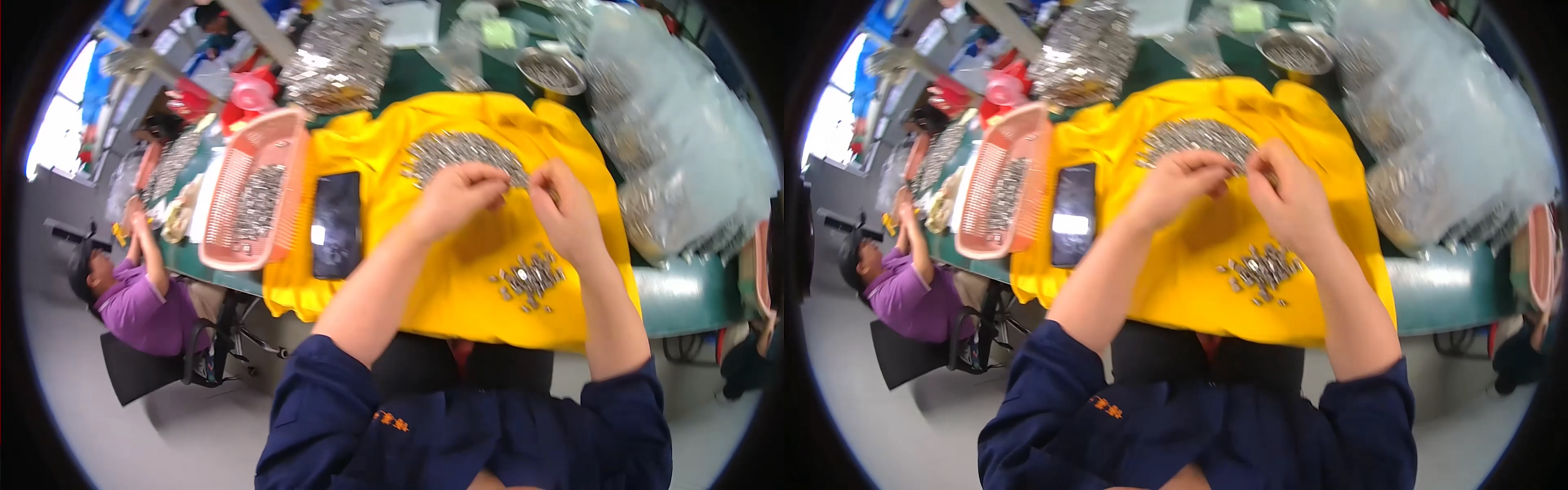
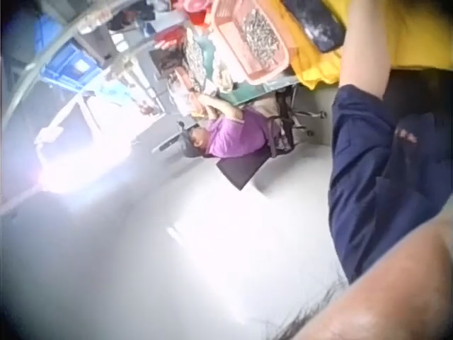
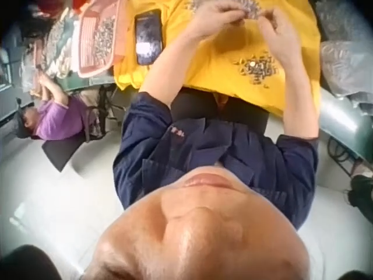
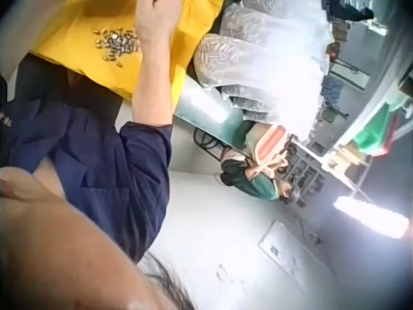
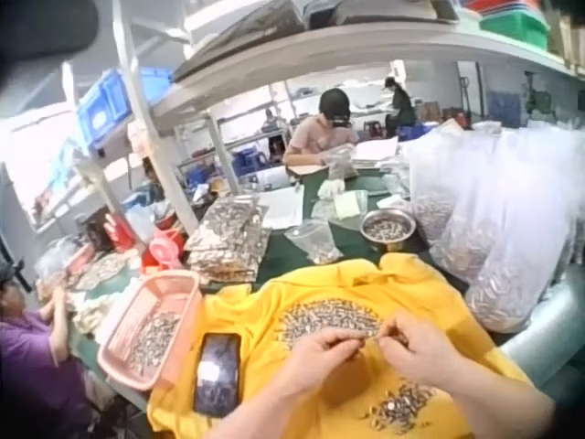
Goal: Sort and inspect small metal pins on a yellow cloth at a factory workbench.
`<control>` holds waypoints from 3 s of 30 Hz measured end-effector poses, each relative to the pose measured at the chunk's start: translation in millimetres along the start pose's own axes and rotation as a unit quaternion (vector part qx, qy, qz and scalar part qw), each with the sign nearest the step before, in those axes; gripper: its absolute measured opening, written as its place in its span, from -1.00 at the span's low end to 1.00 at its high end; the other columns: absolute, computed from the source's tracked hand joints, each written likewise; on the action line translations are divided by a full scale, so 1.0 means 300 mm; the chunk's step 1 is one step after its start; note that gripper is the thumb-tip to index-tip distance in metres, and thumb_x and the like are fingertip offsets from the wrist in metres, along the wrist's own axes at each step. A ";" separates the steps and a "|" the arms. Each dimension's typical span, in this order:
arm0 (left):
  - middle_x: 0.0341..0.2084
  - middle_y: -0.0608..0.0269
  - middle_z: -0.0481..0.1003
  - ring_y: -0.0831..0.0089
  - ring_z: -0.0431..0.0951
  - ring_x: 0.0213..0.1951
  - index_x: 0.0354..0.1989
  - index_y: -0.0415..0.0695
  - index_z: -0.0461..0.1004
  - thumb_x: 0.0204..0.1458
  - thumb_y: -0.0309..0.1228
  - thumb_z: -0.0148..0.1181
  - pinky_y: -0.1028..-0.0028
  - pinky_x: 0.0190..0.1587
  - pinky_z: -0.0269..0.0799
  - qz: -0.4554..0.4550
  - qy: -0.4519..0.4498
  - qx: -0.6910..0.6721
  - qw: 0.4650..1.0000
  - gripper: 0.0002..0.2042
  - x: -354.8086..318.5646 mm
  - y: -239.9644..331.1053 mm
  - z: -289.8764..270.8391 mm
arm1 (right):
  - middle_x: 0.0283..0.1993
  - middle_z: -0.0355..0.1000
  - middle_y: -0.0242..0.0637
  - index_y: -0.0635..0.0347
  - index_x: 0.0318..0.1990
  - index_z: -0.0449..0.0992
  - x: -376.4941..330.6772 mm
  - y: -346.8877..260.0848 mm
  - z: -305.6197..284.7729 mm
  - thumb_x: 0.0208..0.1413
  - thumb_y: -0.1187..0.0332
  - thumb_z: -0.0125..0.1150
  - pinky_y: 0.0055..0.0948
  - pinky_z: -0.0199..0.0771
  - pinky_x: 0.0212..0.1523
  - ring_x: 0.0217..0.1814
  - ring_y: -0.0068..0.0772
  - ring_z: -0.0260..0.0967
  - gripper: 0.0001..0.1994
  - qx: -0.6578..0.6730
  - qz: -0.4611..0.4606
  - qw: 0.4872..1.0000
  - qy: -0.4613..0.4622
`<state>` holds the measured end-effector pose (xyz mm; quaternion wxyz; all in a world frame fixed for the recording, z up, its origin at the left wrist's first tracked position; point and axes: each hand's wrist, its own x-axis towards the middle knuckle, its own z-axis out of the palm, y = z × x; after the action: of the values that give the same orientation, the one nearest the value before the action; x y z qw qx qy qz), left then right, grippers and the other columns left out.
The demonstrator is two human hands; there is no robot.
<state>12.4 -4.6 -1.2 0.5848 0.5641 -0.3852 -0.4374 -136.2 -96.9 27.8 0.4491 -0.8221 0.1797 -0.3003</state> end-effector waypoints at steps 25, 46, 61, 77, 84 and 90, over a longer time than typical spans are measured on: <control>-0.48 0.23 0.47 0.54 0.48 -0.43 -0.37 -0.30 0.44 -0.10 -0.57 0.09 0.60 -0.30 0.40 0.036 -0.006 -0.038 0.999 -0.89 -0.012 0.013 0.036 | -0.57 0.29 -0.14 0.23 -0.45 0.23 -0.011 0.006 0.015 -0.11 0.48 -0.06 -0.39 0.24 -0.51 -0.53 -0.19 0.26 -0.94 -0.039 -0.024 0.999 -0.026; -0.42 0.16 0.46 0.41 0.49 -0.37 -0.35 -0.28 0.40 -0.10 -0.63 0.06 0.48 -0.23 0.44 0.031 -0.033 -0.121 0.992 -0.88 -0.004 -0.003 0.015 | -0.54 0.24 -0.39 0.23 -0.43 0.27 -0.004 0.037 -0.012 -0.12 0.45 -0.08 -0.61 0.19 -0.47 -0.50 -0.59 0.16 -0.92 0.073 -0.020 0.996 -0.043; -0.49 0.21 0.48 0.51 0.49 -0.41 -0.41 -0.31 0.44 -0.15 -0.61 0.12 0.60 -0.29 0.41 0.075 -0.004 -0.018 0.997 -0.91 -0.015 0.009 0.028 | -0.59 0.30 -0.19 0.23 -0.44 0.24 -0.012 0.005 0.006 -0.10 0.48 -0.06 -0.44 0.26 -0.52 -0.56 -0.26 0.28 -0.94 -0.035 -0.054 0.998 -0.022; -0.54 0.34 0.48 0.64 0.44 -0.47 -0.46 -0.23 0.46 -0.17 -0.56 0.12 0.67 -0.38 0.35 0.043 0.058 0.089 0.993 -0.93 -0.005 0.023 0.005 | -0.64 0.09 -0.51 0.20 -0.42 0.24 0.030 0.060 -0.079 -0.02 0.44 -0.11 -0.66 -0.01 -0.64 -0.65 -0.70 -0.03 -0.95 0.345 0.145 0.927 -0.034; -0.57 0.23 0.49 0.50 0.49 -0.48 -0.44 -0.20 0.48 -0.19 -0.48 0.14 0.60 -0.39 0.37 0.083 -0.210 0.264 0.938 -0.88 -0.064 0.009 0.106 | -0.67 0.04 -0.51 0.15 -0.45 0.22 0.032 0.061 -0.083 -0.02 0.49 -0.15 -0.67 -0.07 -0.66 -0.67 -0.69 -0.06 -0.98 0.517 0.223 0.820 -0.104; -0.50 0.19 0.49 0.44 0.50 -0.46 -0.43 -0.18 0.49 -0.23 -0.43 0.19 0.56 -0.37 0.37 0.152 -0.155 0.274 0.937 -0.84 -0.059 0.019 0.089 | -0.66 0.05 -0.51 0.15 -0.45 0.21 0.030 0.052 -0.072 -0.04 0.50 -0.15 -0.67 -0.07 -0.64 -0.66 -0.69 -0.06 -0.98 0.500 0.230 0.826 -0.122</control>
<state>-18.1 3.4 7.1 0.4007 0.5622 -0.6570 -0.3029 -143.9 -123.9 26.6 0.8729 -0.4501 0.1328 -0.1338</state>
